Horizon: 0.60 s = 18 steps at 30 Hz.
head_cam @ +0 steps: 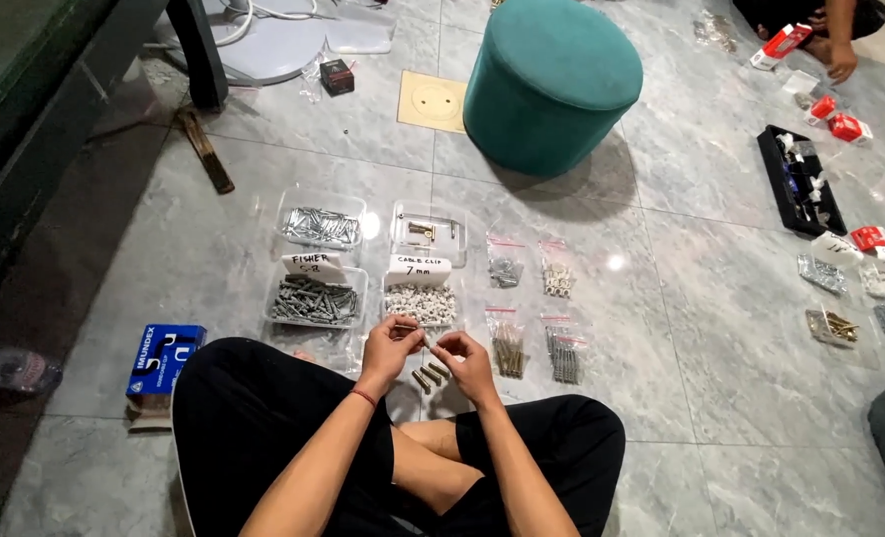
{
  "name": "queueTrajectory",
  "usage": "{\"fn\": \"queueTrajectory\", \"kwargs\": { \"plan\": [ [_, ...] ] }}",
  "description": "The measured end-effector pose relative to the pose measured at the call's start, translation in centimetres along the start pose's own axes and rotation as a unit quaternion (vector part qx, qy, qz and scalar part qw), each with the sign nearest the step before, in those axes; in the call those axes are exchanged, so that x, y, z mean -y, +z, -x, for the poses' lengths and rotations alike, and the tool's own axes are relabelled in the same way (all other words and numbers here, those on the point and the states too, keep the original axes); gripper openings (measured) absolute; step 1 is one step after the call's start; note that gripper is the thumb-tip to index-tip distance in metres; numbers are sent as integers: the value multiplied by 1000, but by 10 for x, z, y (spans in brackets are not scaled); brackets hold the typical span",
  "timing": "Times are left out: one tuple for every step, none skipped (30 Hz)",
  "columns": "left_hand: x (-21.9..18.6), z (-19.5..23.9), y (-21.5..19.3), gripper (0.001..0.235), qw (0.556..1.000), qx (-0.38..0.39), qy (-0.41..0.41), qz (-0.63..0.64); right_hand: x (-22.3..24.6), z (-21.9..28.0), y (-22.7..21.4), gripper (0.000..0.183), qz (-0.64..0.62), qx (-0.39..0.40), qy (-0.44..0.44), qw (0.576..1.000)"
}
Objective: The person sits on the floor and assembles small hardware components by hand. They pick up brass-colored sleeves and white plastic anchors, insert the anchors into the sleeves, and place the assembled units on the floor. The person repeats this process with several components from labeled containers.
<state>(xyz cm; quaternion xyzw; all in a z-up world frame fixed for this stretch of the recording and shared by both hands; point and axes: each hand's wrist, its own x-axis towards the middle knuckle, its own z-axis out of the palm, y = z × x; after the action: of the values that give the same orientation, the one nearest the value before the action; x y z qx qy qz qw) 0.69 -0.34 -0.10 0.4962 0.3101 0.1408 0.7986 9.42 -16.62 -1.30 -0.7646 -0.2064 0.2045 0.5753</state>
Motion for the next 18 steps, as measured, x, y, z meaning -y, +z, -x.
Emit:
{"fn": "queueTrajectory", "kwargs": {
  "plan": [
    [3,-1,0,21,1000,-2,-1,1,1,1,1,21,1,2,1,1000],
    [6,-2,0,21,1000,2,-3,-2,2,2,2,22,-3,-1,0,1000],
    [8,-3,0,21,1000,5,-5,-6,3,3,3,22,-6,-4,-2,1000],
    [8,-2,0,21,1000,5,-6,-5,3,4,5,22,-5,-4,0,1000],
    [7,-1,1,20,1000,3,-7,-5,2,4,6,22,-7,-8,2,1000],
    [6,-2,1,20,1000,2,-7,-6,3,4,7,22,-9,-14,2,1000],
    [8,-5,0,20,1000,2,-7,-6,2,2,8,22,-9,-14,2,1000],
    [11,-7,-1,20,1000,-3,-5,-1,1,2,8,23,0,-15,-2,1000],
    [15,-9,-1,20,1000,-8,-3,4,-1,2,7,24,8,-17,-6,1000],
    [15,-9,-1,20,1000,-6,-4,4,-2,2,8,24,8,-19,-6,1000],
    [16,-10,-1,20,1000,-14,-5,11,-2,3,9,24,8,-20,-7,1000],
    [15,-12,-2,20,1000,-22,-4,19,-2,2,10,24,9,-20,-10,1000],
    [13,-11,0,20,1000,-21,-3,19,-1,1,10,24,9,-21,-12,1000],
    [13,-10,2,19,1000,-17,-7,16,-1,2,11,23,12,-21,-14,1000],
    [12,-8,2,19,1000,-14,-12,14,0,3,12,22,15,-20,-17,1000],
    [9,-7,3,19,1000,-14,-10,14,1,2,12,22,15,-20,-18,1000],
    [6,-6,3,19,1000,-10,-8,15,3,0,11,23,16,-24,-18,999],
    [6,-2,3,20,1000,-6,-10,15,3,4,10,24,18,-29,-15,999]
  ]
}}
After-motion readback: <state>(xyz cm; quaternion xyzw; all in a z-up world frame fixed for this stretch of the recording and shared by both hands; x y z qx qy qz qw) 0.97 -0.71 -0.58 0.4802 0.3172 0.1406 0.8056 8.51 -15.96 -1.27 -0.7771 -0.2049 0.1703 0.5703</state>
